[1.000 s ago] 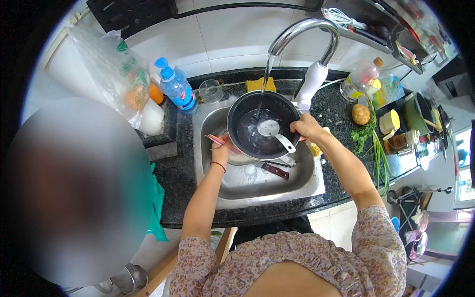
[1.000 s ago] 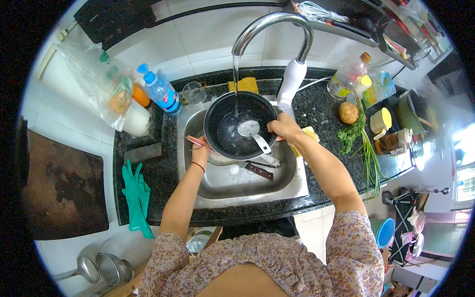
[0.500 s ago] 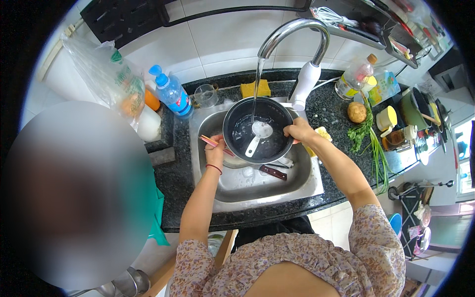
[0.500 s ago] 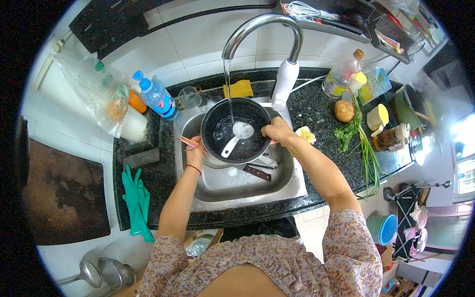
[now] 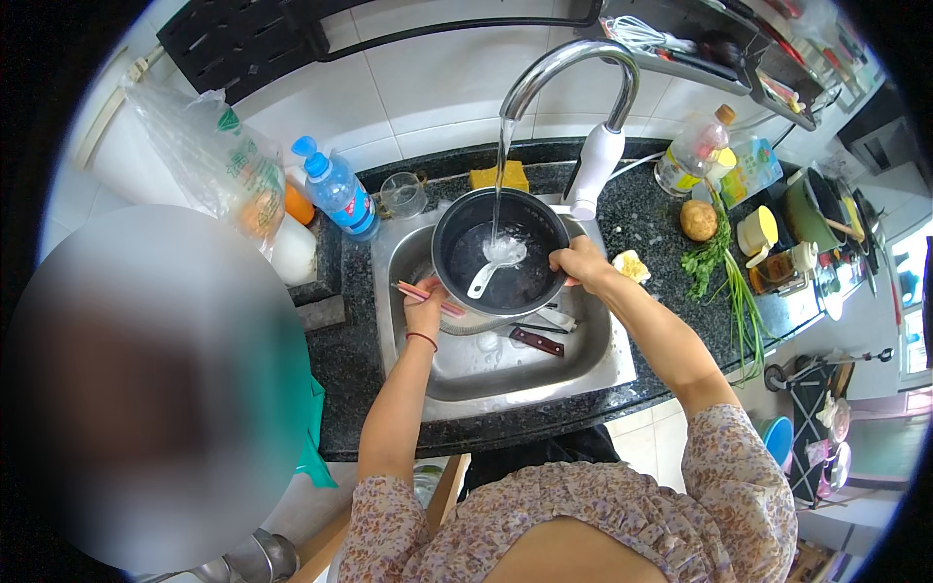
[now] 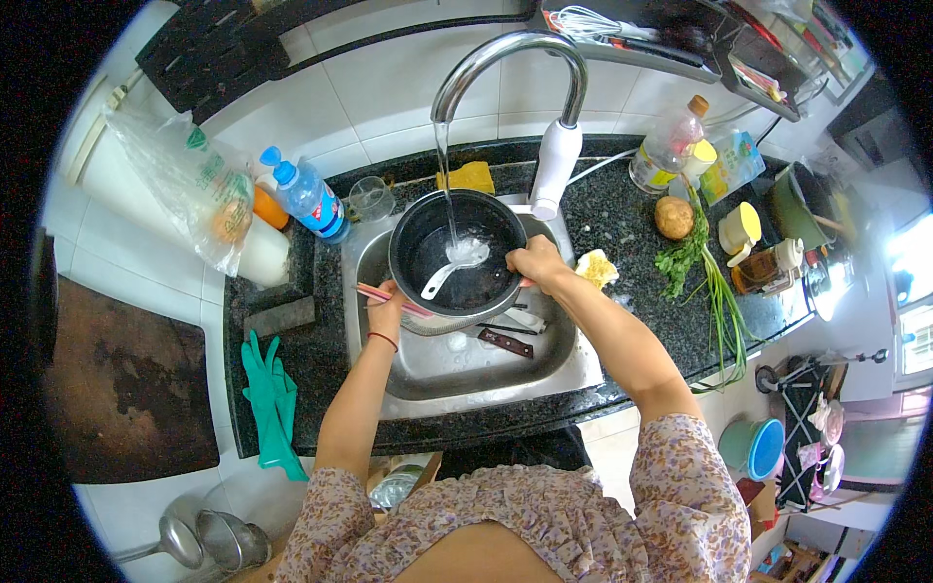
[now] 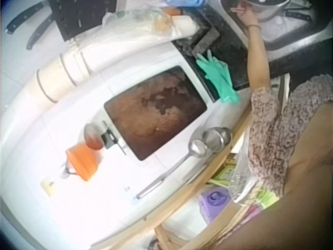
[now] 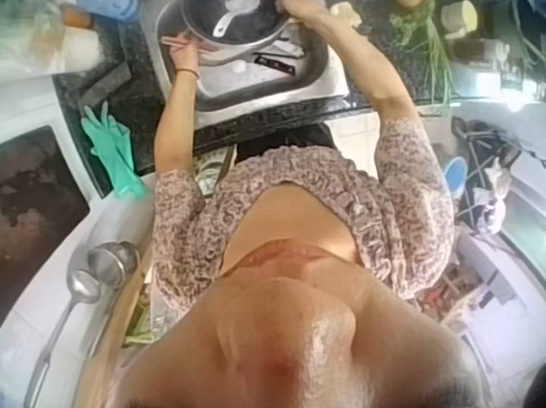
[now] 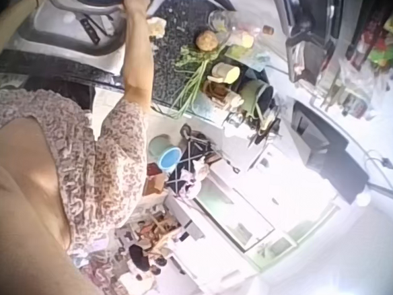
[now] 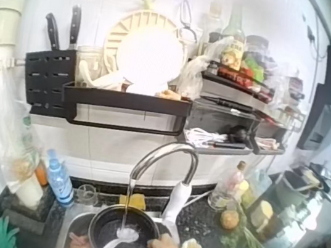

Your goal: The person washes various kitchen items in a sink using a sponge and running water. They scrub and rinse a metal pot lid, a plate, chopsticks, a spoon, and a rice cooker pot. The person places the cleaned items into a drying rack or on the counter.

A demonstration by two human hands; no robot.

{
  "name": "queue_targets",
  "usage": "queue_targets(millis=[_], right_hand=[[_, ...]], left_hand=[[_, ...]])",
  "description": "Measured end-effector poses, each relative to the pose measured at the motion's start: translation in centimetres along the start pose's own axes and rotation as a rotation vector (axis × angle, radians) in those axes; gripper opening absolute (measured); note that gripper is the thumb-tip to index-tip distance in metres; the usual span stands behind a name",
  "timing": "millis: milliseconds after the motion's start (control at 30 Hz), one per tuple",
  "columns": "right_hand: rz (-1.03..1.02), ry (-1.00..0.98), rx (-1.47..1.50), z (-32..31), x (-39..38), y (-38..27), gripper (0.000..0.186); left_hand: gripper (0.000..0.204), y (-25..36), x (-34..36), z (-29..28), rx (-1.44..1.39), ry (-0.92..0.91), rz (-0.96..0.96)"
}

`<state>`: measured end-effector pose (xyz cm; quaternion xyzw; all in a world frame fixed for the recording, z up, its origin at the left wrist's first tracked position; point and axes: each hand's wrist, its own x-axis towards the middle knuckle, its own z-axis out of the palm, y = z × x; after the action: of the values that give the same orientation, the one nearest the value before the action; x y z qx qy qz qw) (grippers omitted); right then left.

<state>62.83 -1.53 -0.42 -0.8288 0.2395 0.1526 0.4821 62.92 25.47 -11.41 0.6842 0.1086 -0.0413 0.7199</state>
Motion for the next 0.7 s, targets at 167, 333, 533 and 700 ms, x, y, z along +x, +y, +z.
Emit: queue_targets(millis=[167, 333, 533, 700], right_hand=[[-0.001, -0.006, 0.068, 0.0, -0.4, 0.2, 0.017], [-0.004, -0.035, 0.023, -0.3, -0.2, 0.5, 0.016], [0.064, -0.072, 0.014, -0.8, 0.1, 2.1, 0.014], [0.062, -0.055, 0.04, -0.5, -0.2, 2.5, 0.014]], left_hand=[[0.019, -0.3, 0.0, 0.1, -0.019, 0.011, -0.003], [0.021, -0.4, 0.4, -0.1, -0.034, -0.011, 0.0], [0.021, -0.4, 0.2, 0.3, -0.022, -0.007, 0.018], [0.02, -1.2, 0.7, -0.2, -0.075, -0.016, 0.003]])
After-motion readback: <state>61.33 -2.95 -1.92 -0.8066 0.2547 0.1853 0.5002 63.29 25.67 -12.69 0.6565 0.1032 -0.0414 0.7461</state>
